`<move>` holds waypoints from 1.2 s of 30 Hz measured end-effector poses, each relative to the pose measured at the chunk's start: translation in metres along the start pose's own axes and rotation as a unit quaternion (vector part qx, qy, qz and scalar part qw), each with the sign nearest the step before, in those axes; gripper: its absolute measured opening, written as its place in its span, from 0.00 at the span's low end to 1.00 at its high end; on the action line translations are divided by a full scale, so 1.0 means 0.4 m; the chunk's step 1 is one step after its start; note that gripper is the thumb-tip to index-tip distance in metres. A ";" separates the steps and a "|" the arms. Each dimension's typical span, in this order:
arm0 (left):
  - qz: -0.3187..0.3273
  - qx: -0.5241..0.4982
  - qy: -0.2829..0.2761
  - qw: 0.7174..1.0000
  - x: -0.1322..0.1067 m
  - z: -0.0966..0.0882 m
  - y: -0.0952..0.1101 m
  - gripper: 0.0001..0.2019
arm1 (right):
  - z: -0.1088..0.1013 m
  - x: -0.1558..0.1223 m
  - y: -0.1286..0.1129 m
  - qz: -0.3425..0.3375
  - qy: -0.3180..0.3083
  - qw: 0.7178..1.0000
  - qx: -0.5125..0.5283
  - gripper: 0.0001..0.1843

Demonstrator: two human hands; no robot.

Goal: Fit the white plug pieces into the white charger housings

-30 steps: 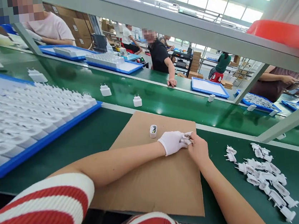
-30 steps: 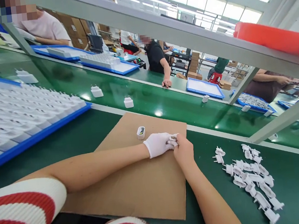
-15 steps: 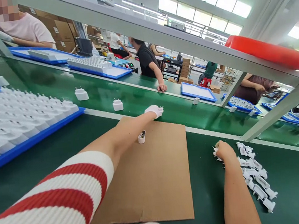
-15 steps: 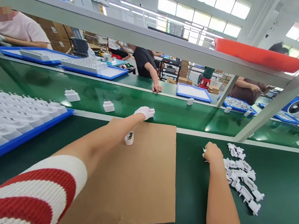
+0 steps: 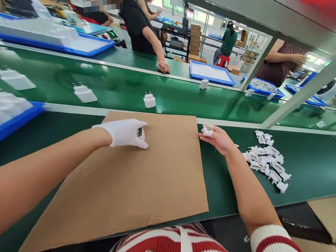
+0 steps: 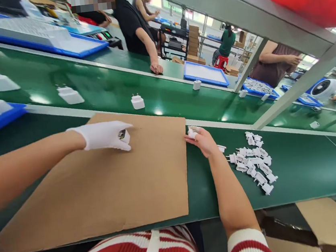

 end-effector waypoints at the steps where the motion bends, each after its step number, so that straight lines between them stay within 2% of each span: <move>1: -0.005 0.008 -0.017 1.000 -0.010 0.031 0.006 0.35 | 0.025 -0.001 0.003 0.013 -0.026 0.999 0.038 0.17; 2: -0.009 0.014 -0.021 1.000 -0.013 0.058 0.017 0.30 | 0.044 -0.002 0.006 0.026 -0.047 0.997 0.061 0.15; 4: -0.007 0.003 0.013 1.000 -0.005 0.093 0.058 0.24 | 0.067 -0.004 0.012 0.049 -0.059 0.994 0.082 0.12; 6: 0.006 -0.022 0.044 0.999 0.008 0.119 0.113 0.23 | 0.073 -0.003 0.022 0.065 -0.036 0.993 0.096 0.11; 8: 0.021 -0.055 0.064 0.996 0.017 0.139 0.169 0.27 | 0.072 0.000 0.035 0.070 -0.001 0.992 0.109 0.11; 10: 0.041 -0.115 0.052 0.991 0.019 0.161 0.214 0.33 | 0.069 0.004 0.043 0.061 0.029 0.991 0.118 0.09; 13: 0.060 -0.204 -0.007 0.977 0.013 0.195 0.255 0.37 | 0.074 0.003 0.043 0.034 0.048 0.993 0.100 0.10; 16: 0.080 -0.207 0.003 0.975 0.006 0.205 0.273 0.23 | 0.089 -0.010 0.024 -0.038 0.060 0.997 0.030 0.18; 18: 0.085 -0.201 0.022 0.976 0.003 0.210 0.280 0.15 | 0.107 -0.025 0.004 -0.110 0.072 0.990 -0.056 0.19; 22: 0.071 -0.231 0.028 0.970 0.001 0.229 0.285 0.15 | 0.149 -0.050 -0.017 -0.217 0.081 0.942 -0.245 0.14; 25: 0.072 -0.251 0.031 0.965 0.000 0.235 0.286 0.16 | 0.160 -0.051 -0.016 -0.238 0.071 0.911 -0.328 0.13; 32: 0.072 -0.264 0.022 0.962 -0.005 0.225 0.286 0.18 | 0.160 -0.047 -0.035 -0.266 0.013 0.850 -0.454 0.11; 36: 0.092 -0.279 0.029 0.955 -0.006 0.223 0.291 0.19 | 0.156 -0.047 -0.038 -0.260 0.015 0.832 -0.490 0.12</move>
Point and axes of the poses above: each hand's wrist, its own x-axis towards the middle knuckle, its own z-axis out of the palm, y = z × x, the point moved 6 cm from there along x, towards the middle knuckle, and after that the axes turned 1 degree about x, right-handed, at the moved point
